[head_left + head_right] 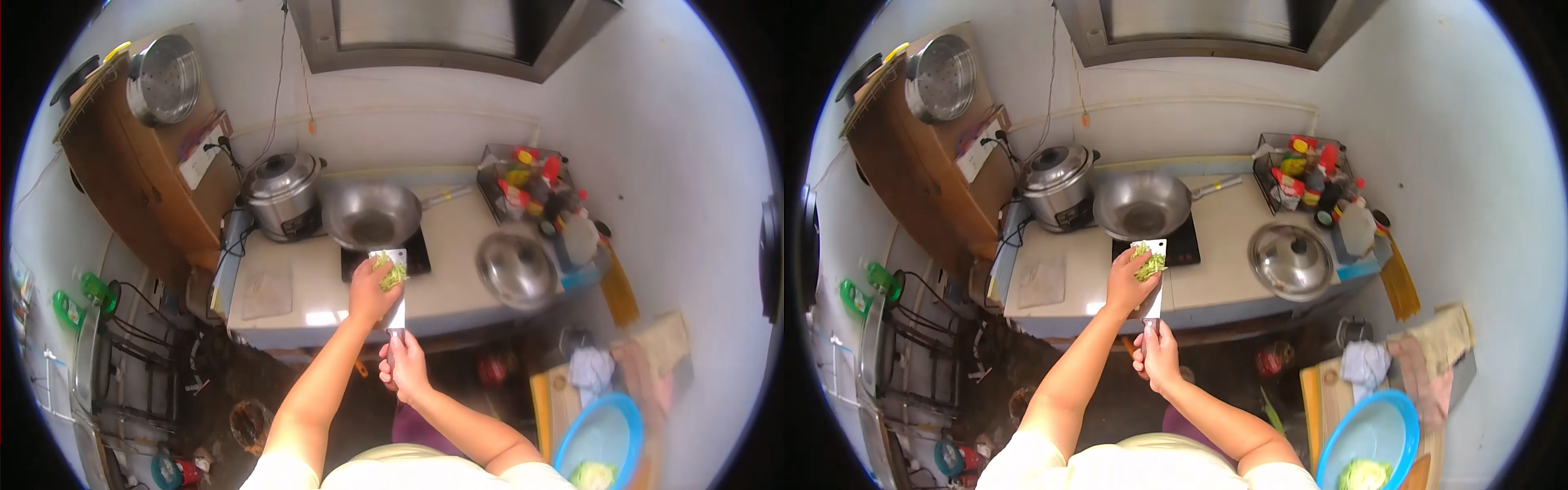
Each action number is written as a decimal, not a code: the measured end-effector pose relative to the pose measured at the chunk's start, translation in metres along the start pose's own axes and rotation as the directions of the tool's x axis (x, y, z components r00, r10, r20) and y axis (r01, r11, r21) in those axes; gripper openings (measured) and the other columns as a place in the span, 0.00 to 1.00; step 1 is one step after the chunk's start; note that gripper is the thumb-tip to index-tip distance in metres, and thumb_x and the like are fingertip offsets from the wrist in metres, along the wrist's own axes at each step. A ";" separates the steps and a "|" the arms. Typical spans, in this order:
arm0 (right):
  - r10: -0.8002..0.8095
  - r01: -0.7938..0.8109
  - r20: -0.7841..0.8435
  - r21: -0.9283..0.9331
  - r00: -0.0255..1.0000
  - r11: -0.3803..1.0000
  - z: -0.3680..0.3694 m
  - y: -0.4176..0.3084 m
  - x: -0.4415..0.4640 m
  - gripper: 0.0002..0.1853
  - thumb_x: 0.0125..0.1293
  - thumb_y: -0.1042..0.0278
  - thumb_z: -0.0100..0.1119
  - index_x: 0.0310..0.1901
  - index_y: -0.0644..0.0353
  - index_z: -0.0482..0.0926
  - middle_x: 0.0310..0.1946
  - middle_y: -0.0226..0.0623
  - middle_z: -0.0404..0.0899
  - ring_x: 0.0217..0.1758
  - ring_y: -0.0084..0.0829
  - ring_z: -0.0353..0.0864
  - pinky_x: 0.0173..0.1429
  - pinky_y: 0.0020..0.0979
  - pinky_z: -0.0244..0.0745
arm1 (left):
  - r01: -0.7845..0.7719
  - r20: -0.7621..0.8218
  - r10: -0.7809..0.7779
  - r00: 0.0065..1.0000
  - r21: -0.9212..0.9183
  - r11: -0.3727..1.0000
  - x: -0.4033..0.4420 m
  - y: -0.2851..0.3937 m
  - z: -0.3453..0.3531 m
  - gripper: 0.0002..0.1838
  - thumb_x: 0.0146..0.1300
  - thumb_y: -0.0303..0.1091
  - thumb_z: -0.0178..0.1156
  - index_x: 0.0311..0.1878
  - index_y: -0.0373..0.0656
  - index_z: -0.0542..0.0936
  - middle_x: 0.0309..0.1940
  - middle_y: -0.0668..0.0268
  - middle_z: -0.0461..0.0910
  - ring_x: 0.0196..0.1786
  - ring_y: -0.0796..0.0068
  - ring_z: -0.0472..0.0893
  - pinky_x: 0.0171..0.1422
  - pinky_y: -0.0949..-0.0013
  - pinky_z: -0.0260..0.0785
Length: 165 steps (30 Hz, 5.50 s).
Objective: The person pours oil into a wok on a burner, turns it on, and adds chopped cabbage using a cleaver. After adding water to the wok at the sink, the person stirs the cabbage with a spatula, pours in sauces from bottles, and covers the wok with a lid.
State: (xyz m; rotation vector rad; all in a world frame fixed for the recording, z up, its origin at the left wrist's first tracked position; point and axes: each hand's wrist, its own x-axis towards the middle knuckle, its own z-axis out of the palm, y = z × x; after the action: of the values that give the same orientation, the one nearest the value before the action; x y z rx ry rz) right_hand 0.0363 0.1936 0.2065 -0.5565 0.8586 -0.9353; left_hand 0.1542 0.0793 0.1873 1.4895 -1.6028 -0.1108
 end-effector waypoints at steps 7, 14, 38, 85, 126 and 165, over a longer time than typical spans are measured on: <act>0.040 -0.051 -0.085 -0.130 0.996 0.990 -0.003 -0.071 0.186 0.07 0.72 0.65 0.40 0.45 0.58 0.65 0.29 0.34 0.66 0.17 0.20 0.65 0.15 0.22 0.61 | 0.040 -0.028 -0.035 0.999 0.179 0.983 0.140 -0.099 0.106 0.23 0.47 0.42 0.67 0.48 0.46 0.81 0.54 0.49 0.73 0.55 0.49 0.73 0.60 0.57 0.66; 0.015 -0.067 -0.197 -0.259 0.980 0.964 -0.019 -0.094 0.245 0.07 0.70 0.65 0.41 0.44 0.56 0.65 0.29 0.33 0.68 0.12 0.21 0.64 0.09 0.22 0.50 | -0.005 0.046 -0.028 0.999 0.594 0.804 0.183 -0.190 0.147 0.20 0.58 0.37 0.56 0.55 0.47 0.75 0.57 0.54 0.70 0.61 0.50 0.67 0.66 0.51 0.56; -0.075 0.096 -0.199 0.100 0.977 0.990 0.041 -0.032 0.121 0.11 0.72 0.63 0.44 0.51 0.56 0.67 0.31 0.34 0.69 0.19 0.21 0.65 0.18 0.20 0.59 | -0.449 0.220 0.402 0.889 0.592 0.670 0.165 -0.201 0.022 0.27 0.54 0.25 0.52 0.61 0.50 0.71 0.58 0.59 0.73 0.64 0.60 0.68 0.66 0.59 0.60; -0.702 -0.638 -0.696 -0.475 -0.149 0.606 -0.473 0.131 -0.714 0.25 0.63 0.65 0.54 0.62 0.56 0.65 0.40 0.48 0.73 0.42 0.49 0.77 0.43 0.43 0.74 | -0.188 0.587 0.786 0.195 -0.764 0.618 -0.622 0.577 0.179 0.28 0.50 0.34 0.67 0.55 0.37 0.71 0.50 0.51 0.73 0.54 0.50 0.69 0.59 0.56 0.62; -0.313 0.691 -0.880 0.024 0.357 0.722 -0.443 0.161 -0.677 0.22 0.74 0.63 0.37 0.67 0.56 0.55 0.39 0.38 0.72 0.24 0.19 0.66 0.22 0.19 0.63 | 0.114 0.719 0.644 0.262 -0.685 0.719 -0.654 0.610 0.225 0.32 0.59 0.16 0.40 0.69 0.34 0.51 0.66 0.45 0.58 0.69 0.54 0.60 0.72 0.61 0.49; -0.709 -0.499 -0.671 -0.548 -0.217 0.671 -0.532 0.192 -0.852 0.22 0.62 0.71 0.54 0.57 0.63 0.66 0.43 0.48 0.72 0.47 0.43 0.74 0.48 0.42 0.69 | 0.997 0.956 0.283 -0.075 0.082 -0.013 -0.634 0.607 0.161 0.10 0.63 0.19 0.50 0.48 0.33 0.70 0.42 0.57 0.76 0.47 0.66 0.78 0.56 0.65 0.74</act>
State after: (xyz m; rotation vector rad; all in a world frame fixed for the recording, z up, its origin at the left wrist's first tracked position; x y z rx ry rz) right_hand -0.5851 0.9983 0.0999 -0.4487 3.0688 -1.1127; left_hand -0.4976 0.6846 0.1226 0.7410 -0.6649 -2.7280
